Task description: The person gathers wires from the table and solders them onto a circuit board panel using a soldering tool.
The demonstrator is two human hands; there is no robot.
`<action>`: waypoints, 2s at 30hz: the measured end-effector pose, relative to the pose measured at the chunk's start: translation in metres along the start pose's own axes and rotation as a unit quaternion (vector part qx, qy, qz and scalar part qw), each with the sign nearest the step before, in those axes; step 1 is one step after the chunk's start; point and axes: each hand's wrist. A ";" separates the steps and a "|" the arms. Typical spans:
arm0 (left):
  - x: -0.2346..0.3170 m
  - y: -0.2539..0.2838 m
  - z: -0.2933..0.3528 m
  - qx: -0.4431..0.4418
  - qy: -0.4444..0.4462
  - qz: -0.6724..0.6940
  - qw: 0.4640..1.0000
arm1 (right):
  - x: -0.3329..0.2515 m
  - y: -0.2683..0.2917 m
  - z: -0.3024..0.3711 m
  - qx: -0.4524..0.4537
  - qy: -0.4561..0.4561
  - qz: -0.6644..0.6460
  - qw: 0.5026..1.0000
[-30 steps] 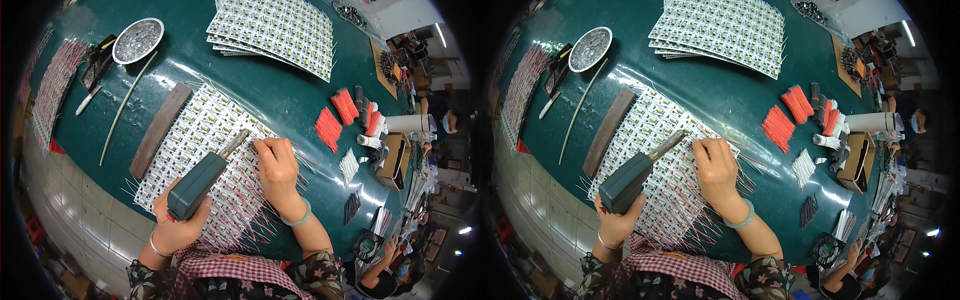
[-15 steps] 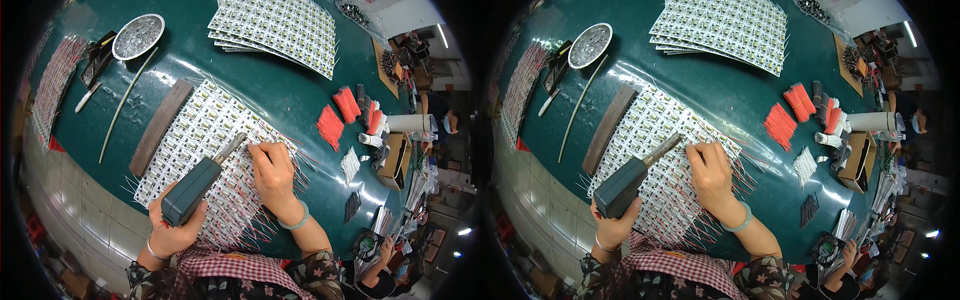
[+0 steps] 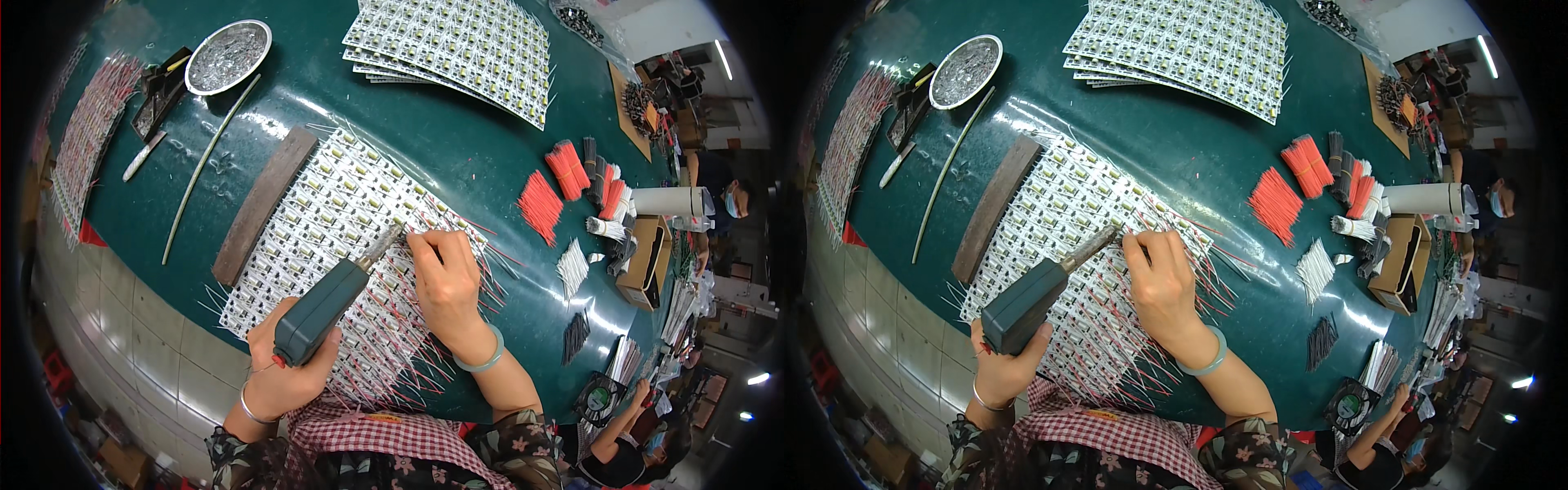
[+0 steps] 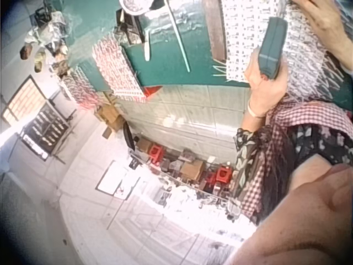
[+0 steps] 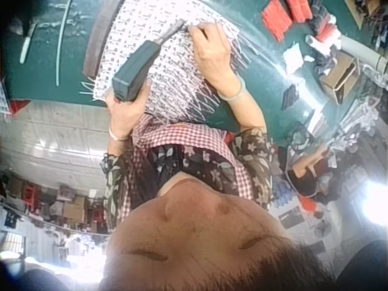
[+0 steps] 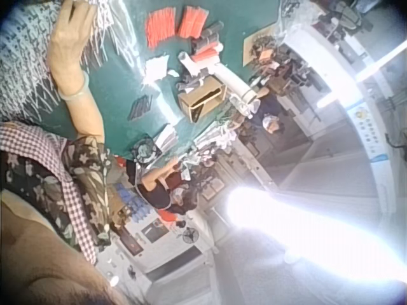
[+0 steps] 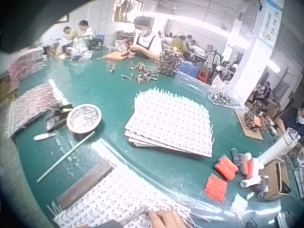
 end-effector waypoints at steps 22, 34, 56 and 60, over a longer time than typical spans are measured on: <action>0.008 0.004 0.002 0.019 -0.025 0.005 1.000 | -0.003 0.000 -0.002 0.000 0.009 0.025 1.000; 0.006 0.005 0.007 0.040 -0.010 0.020 0.999 | -0.009 0.006 0.004 0.031 -0.014 -0.020 0.999; 0.001 0.013 0.016 -0.003 0.004 -0.016 1.000 | -0.020 0.003 0.010 0.006 -0.012 -0.010 1.000; -0.002 0.011 0.020 0.005 0.024 -0.006 1.000 | -0.020 0.003 0.010 0.009 -0.011 -0.006 1.000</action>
Point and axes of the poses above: each hand's wrist, its own z-axis away from the middle knuckle, its own y-axis out of the back of the hand, x = y × z, and after that the axes turned 7 degrees about x, right-handed
